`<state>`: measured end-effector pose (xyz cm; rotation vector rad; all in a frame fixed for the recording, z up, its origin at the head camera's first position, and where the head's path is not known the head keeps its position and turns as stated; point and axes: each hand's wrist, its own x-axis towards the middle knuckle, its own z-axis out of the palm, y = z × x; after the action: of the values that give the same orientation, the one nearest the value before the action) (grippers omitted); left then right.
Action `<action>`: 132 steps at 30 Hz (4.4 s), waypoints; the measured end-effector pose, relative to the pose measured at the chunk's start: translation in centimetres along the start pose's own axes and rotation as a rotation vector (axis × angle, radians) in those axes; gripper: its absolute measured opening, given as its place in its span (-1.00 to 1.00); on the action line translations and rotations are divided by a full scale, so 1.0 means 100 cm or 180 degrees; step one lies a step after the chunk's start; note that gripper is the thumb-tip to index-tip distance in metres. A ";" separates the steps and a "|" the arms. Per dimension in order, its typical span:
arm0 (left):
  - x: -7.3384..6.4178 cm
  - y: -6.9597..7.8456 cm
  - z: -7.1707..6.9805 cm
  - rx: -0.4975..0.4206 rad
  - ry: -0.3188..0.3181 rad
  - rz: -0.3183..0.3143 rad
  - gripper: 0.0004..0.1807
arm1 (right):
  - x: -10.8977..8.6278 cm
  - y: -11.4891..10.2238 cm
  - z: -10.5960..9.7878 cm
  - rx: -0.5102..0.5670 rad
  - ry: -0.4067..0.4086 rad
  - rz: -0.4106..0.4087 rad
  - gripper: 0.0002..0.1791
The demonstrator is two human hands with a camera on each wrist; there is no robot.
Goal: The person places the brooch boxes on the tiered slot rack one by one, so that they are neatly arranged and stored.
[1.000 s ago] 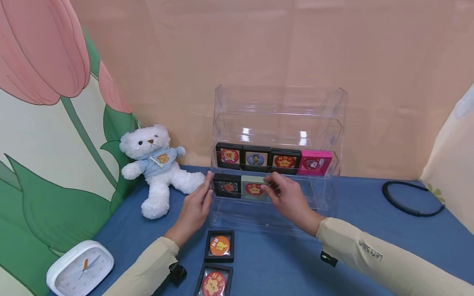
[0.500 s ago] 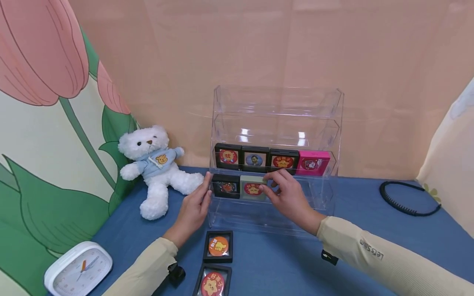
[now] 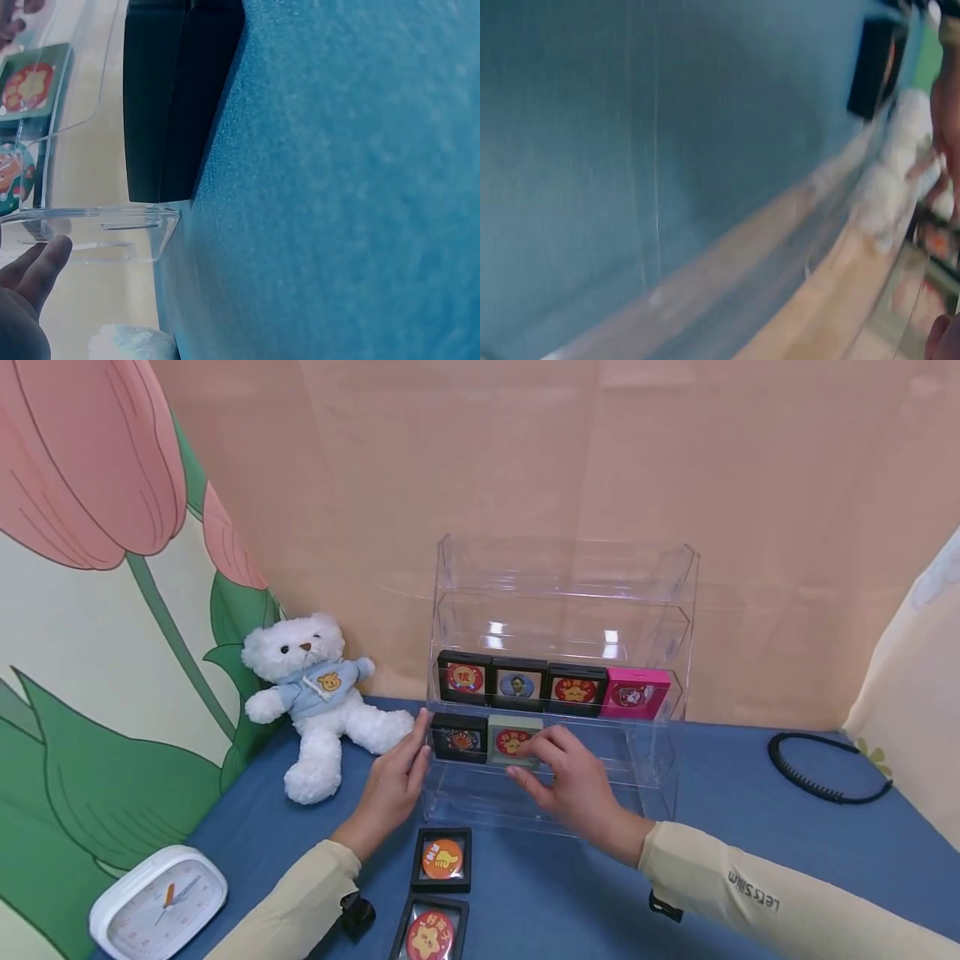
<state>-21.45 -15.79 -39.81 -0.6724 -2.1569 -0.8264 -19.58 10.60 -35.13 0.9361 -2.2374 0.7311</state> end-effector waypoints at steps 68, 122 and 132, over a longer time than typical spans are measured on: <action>-0.003 0.002 -0.002 0.0095 -0.0156 -0.0138 -0.38 | -0.097 0.000 -0.038 0.0742 -0.2800 0.0843 -0.44; -0.003 0.003 -0.003 0.0048 -0.0232 -0.0218 -0.38 | -0.043 0.030 -0.086 0.0249 -0.0573 0.0537 -0.70; -0.003 0.002 -0.002 0.0046 -0.0230 -0.0184 -0.36 | -0.028 0.035 -0.087 0.0101 -0.0488 0.0410 -0.69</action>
<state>-21.04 -15.91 -39.87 -0.6442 -2.2544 -0.8276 -18.00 19.76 -32.15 0.8964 -2.4455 0.7770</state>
